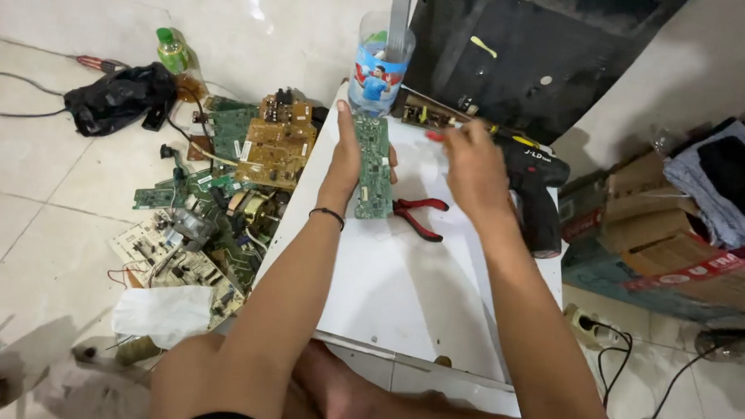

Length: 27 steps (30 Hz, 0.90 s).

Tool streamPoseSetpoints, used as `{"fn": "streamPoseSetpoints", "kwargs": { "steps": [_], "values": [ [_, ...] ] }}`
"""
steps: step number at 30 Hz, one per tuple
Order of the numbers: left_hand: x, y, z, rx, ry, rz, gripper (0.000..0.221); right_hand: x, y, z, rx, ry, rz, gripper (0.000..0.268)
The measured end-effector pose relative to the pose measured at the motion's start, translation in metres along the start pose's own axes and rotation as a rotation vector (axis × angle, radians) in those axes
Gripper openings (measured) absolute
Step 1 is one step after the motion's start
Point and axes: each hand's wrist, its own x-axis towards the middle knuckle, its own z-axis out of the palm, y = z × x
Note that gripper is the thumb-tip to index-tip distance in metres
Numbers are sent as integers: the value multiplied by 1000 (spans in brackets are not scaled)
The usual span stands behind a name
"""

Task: The person disassembles a small circuit board using pliers, a screwdriver, and a utility knife to remove components.

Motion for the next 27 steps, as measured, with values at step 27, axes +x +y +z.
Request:
{"fn": "streamPoseSetpoints", "kwargs": {
  "steps": [27],
  "values": [
    [-16,-7,7,289,-108,-150,101,-42,-54,-83,1556,288,409,23]
  ]
}}
